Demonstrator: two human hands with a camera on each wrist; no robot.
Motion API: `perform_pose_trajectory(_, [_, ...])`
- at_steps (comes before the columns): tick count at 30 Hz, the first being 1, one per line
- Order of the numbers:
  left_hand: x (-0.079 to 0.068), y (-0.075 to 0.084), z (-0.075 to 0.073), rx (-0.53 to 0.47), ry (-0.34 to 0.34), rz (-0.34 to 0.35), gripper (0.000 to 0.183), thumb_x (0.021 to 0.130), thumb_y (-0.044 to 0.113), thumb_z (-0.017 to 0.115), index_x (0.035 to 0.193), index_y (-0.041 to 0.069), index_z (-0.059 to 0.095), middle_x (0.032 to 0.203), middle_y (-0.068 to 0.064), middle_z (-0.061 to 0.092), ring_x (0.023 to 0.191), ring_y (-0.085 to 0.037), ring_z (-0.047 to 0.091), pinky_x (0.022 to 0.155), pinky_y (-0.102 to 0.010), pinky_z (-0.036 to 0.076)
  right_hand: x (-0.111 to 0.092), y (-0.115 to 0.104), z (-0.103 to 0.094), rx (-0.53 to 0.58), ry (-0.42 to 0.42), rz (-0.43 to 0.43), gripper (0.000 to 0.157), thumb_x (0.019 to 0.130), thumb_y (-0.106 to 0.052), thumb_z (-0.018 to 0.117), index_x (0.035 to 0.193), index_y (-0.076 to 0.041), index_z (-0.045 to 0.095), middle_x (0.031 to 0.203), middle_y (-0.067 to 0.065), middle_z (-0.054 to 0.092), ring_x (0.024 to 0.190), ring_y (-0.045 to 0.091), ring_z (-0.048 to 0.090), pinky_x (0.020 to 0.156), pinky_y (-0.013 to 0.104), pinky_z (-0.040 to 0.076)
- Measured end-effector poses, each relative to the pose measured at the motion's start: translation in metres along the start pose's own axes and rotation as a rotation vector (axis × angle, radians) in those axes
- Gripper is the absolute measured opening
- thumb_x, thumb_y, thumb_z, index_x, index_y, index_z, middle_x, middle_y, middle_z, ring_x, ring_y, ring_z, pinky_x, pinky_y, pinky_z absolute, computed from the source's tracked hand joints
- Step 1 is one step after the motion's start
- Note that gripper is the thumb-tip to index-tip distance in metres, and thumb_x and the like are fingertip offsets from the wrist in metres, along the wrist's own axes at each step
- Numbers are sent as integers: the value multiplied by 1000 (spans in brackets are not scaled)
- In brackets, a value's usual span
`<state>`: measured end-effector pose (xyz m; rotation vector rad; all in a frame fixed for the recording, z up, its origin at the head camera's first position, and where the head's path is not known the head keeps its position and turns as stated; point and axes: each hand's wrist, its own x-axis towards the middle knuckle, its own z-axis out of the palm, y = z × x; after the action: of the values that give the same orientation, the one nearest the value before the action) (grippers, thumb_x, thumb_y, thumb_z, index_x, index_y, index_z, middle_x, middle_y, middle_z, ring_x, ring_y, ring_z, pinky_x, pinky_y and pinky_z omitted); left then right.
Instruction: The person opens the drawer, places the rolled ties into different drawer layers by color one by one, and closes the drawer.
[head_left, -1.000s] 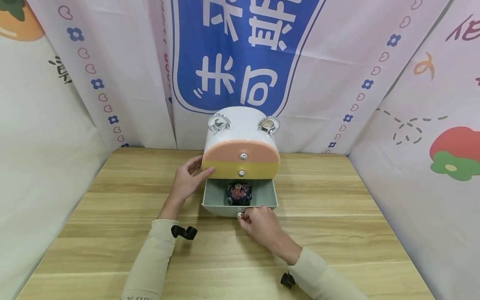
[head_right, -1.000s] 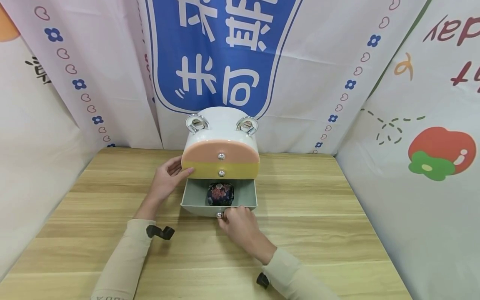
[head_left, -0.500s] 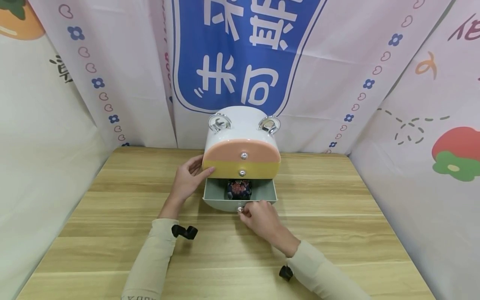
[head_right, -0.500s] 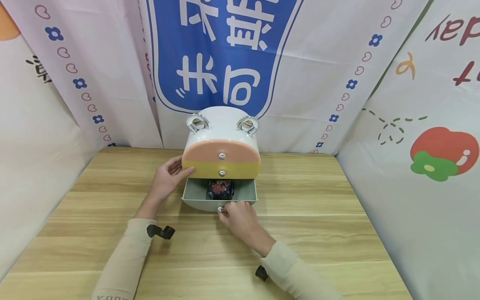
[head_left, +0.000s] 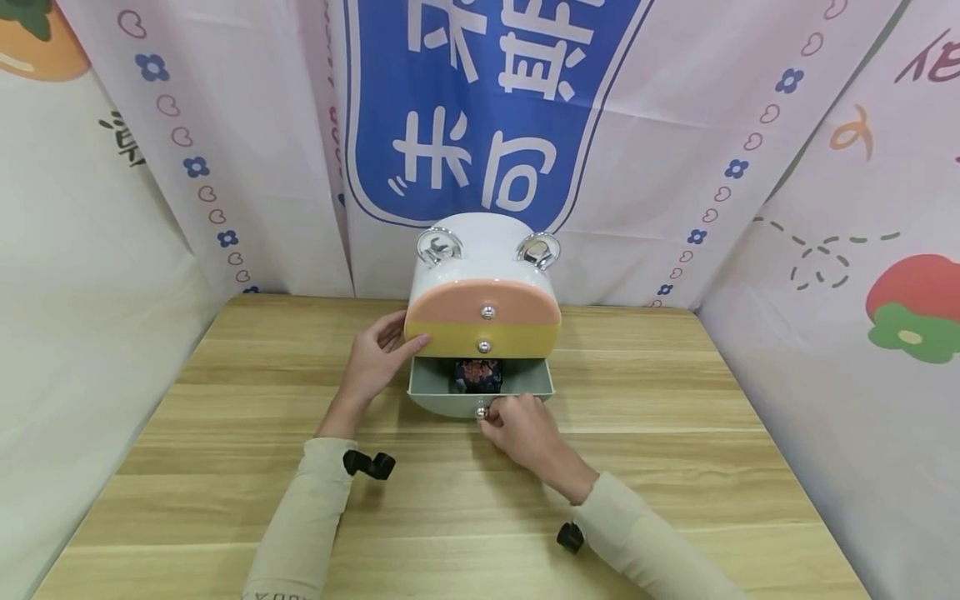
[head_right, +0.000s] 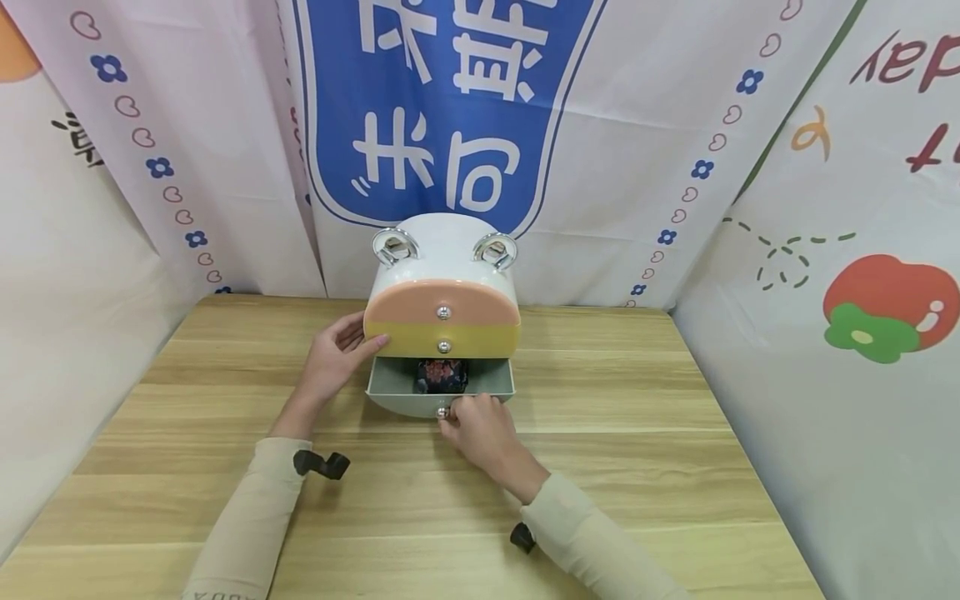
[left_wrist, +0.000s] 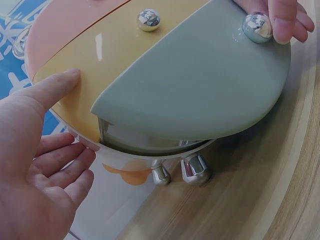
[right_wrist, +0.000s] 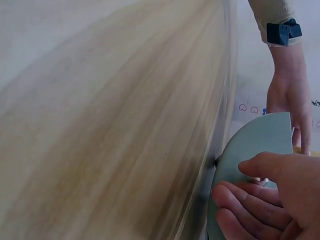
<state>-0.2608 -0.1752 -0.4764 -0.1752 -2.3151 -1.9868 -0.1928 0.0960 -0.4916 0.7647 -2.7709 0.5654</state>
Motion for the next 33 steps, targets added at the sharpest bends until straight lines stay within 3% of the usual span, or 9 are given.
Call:
perform_pose_trajectory(24, [0, 3, 1, -7, 9, 0, 81, 90, 44, 85, 155, 9, 51, 161, -15, 51, 152, -30, 48, 130, -42, 40, 11, 4, 3, -33, 30, 29, 18, 90, -25, 83, 75, -17, 81, 76, -7, 78, 64, 7, 70, 59, 28, 61])
perform_pose_trajectory(33, [-2, 2, 1, -5, 4, -3, 83, 90, 45, 85, 155, 8, 50, 161, -15, 50, 152, -30, 47, 131, -44, 39, 17, 8, 7, -10, 7, 51, 18, 92, -22, 82, 74, -15, 81, 76, -5, 79, 61, 2, 65, 59, 21, 59])
